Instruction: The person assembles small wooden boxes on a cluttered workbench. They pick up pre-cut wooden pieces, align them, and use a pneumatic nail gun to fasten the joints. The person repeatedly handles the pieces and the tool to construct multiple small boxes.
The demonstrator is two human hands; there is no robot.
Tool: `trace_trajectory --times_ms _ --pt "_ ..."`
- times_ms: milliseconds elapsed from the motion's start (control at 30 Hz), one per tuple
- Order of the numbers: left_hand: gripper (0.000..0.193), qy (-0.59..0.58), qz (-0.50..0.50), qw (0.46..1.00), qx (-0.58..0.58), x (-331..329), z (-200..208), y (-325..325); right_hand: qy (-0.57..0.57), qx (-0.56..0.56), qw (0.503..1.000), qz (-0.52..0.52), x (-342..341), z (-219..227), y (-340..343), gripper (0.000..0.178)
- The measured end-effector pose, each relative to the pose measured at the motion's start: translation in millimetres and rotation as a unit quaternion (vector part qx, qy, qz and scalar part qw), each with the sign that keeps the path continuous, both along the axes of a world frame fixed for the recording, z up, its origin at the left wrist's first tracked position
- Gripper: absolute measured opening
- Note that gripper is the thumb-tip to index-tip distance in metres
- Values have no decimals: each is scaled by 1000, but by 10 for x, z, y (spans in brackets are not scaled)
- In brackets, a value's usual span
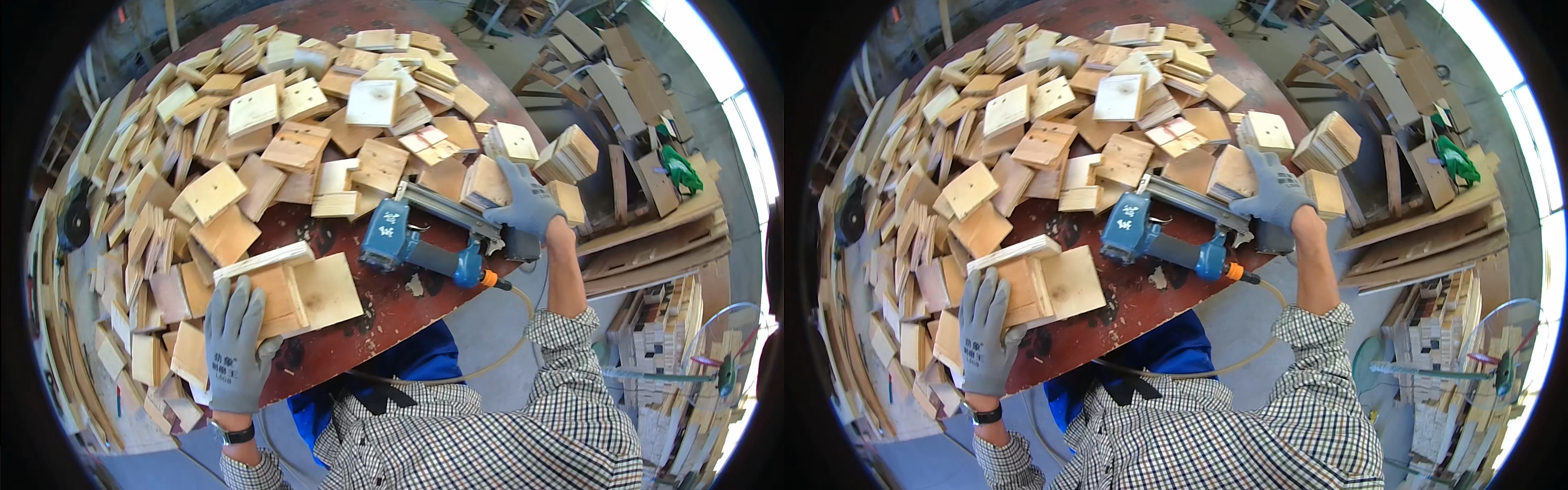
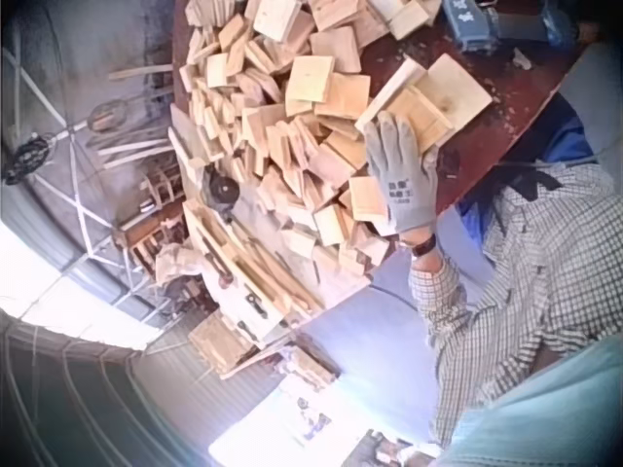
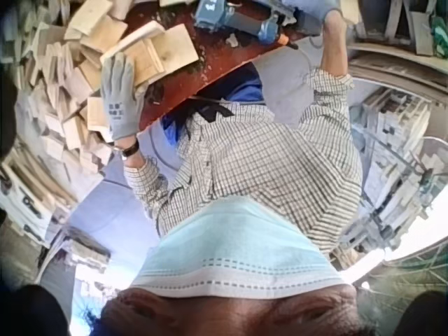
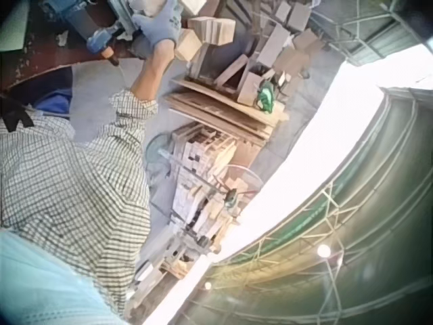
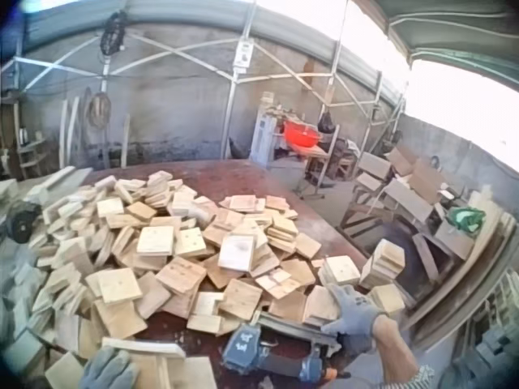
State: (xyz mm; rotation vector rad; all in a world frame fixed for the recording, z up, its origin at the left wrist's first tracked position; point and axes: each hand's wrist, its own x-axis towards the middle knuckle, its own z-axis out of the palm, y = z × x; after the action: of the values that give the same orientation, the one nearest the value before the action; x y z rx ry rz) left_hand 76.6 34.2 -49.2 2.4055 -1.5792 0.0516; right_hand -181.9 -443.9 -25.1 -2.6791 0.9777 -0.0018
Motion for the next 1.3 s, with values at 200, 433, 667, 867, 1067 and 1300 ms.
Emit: trace_trajectory --times_ms 200,433,667,867,1067,1300 --pt "71 -6 5 1000 4 -1 -38 7 -111 -106 988 31 -130 -15 -36 117" --pt "68 23 2 1000 -8 -10 -56 3 -277 -148 945 97 -48 638 474 118" --pt "65 13 4 1000 -6 -10 -15 30 -475 433 765 41 284 610 1607 100" --pt "66 -2 -10 1000 -27 10 -1 7 -520 649 551 75 530 68 2341 70" --pt "68 0 -4 1000 -14 6 -10 -12 -471 727 499 12 673 49 2391 74" --pt "70 14 2 999 -32 -26 3 -6 -469 744 474 -39 707 58 2327 78"
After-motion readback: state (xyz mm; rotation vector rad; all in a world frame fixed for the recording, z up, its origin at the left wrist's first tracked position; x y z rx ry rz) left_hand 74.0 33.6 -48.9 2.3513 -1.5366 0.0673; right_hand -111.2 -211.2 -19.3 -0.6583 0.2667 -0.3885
